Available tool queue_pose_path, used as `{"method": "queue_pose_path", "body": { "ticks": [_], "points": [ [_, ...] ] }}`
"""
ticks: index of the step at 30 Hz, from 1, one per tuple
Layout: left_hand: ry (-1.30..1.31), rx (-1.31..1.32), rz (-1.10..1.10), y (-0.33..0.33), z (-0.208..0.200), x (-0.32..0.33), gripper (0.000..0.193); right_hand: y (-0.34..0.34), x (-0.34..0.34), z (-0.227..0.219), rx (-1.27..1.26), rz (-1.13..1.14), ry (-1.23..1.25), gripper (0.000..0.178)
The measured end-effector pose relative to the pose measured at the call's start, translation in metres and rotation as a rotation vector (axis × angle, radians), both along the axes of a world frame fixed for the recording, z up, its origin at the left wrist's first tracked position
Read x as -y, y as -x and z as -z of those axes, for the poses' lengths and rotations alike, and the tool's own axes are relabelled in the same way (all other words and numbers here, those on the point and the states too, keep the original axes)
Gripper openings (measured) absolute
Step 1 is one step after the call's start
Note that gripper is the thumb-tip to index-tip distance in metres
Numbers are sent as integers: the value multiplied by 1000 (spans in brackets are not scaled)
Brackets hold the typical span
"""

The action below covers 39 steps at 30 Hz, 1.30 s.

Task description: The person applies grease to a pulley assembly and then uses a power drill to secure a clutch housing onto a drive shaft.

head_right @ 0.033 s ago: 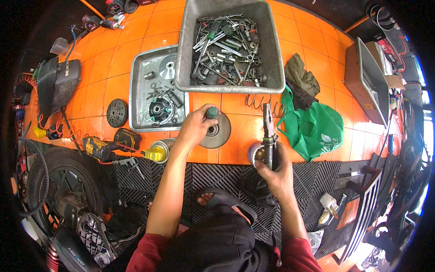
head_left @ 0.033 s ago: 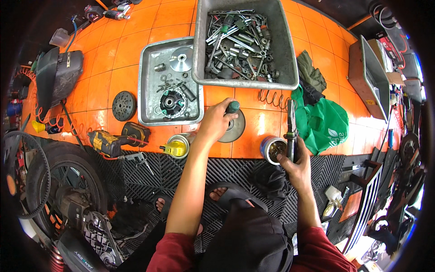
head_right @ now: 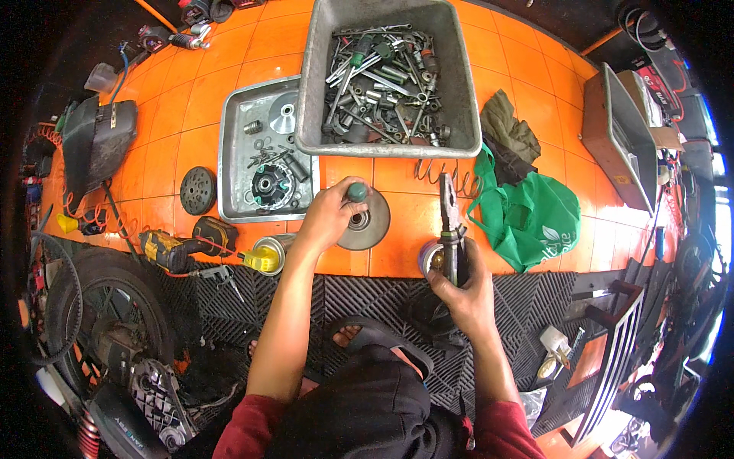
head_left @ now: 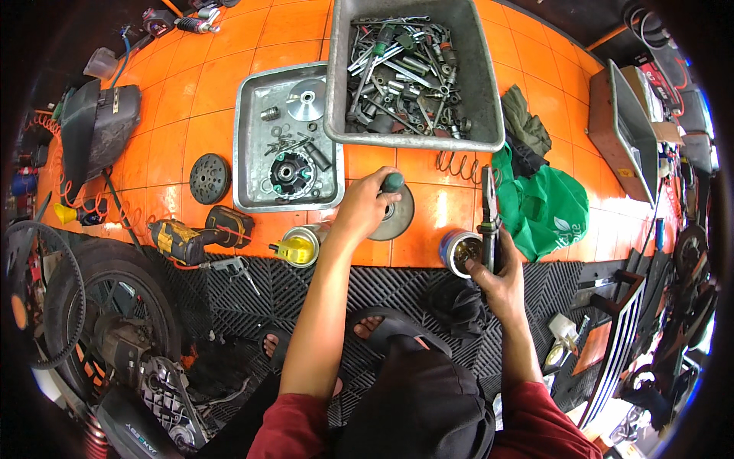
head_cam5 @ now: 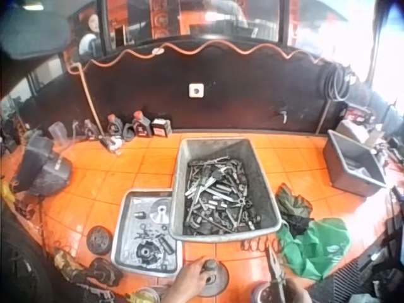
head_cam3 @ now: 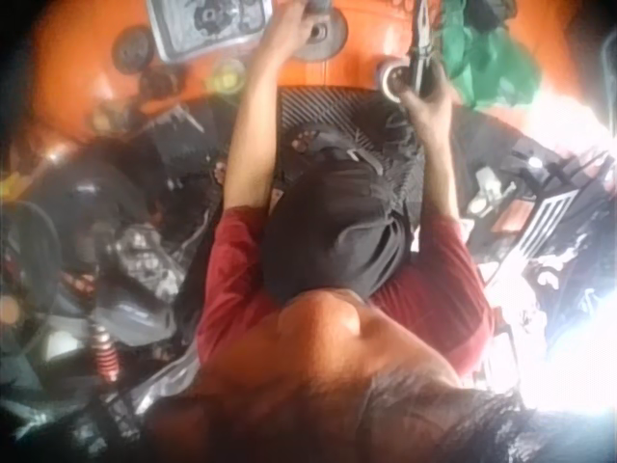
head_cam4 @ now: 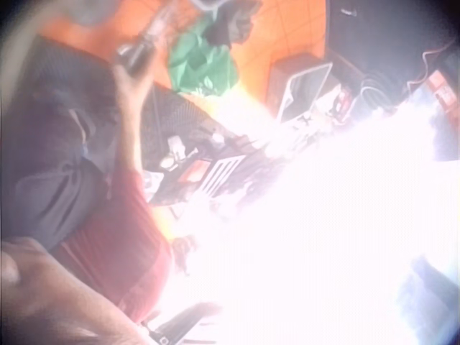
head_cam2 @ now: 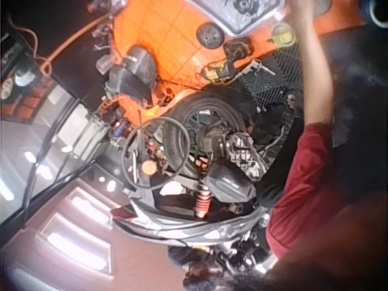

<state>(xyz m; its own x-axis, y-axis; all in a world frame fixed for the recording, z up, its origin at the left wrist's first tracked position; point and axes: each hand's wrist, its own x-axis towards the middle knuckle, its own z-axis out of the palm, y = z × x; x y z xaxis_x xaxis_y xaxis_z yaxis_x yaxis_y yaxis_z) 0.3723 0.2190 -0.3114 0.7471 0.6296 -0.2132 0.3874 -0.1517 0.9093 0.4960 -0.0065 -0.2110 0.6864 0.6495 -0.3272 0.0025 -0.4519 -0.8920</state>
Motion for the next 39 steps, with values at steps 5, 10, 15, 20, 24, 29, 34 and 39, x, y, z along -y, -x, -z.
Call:
{"method": "queue_pose_path", "body": {
  "ticks": [5, 10, 15, 20, 24, 29, 34, 39],
  "points": [
    [-11, 59, -36, 11, 4, 8, 28, 3, -28, -11, 134, -120, 24, 57],
    [-7, 39, -38, 13, 3, 9, 31, 20, -62, -39, 280, -150, -245, 69],
    [-217, 122, 26, -3, 0, 14, 33, -10, -74, 11, 527, -545, 372, 58],
    [-172, 180, -205, 7, -22, 38, 38, -46, -22, 19, 383, -378, 352, 59],
    [-351, 372, -236, -13, -33, 82, 45, -131, -1, 93, 807, -684, 669, 63],
    [160, 227, -432, -22, 24, 135, 43, -124, -11, 98, 979, -640, 479, 63],
    [640, 417, -519, -16, 60, 146, 48, -47, -33, 79, 774, -860, 33, 60],
    [575, 303, -478, 1, 46, 152, 52, -54, -52, 106, 986, -888, 60, 37]
  ]
}}
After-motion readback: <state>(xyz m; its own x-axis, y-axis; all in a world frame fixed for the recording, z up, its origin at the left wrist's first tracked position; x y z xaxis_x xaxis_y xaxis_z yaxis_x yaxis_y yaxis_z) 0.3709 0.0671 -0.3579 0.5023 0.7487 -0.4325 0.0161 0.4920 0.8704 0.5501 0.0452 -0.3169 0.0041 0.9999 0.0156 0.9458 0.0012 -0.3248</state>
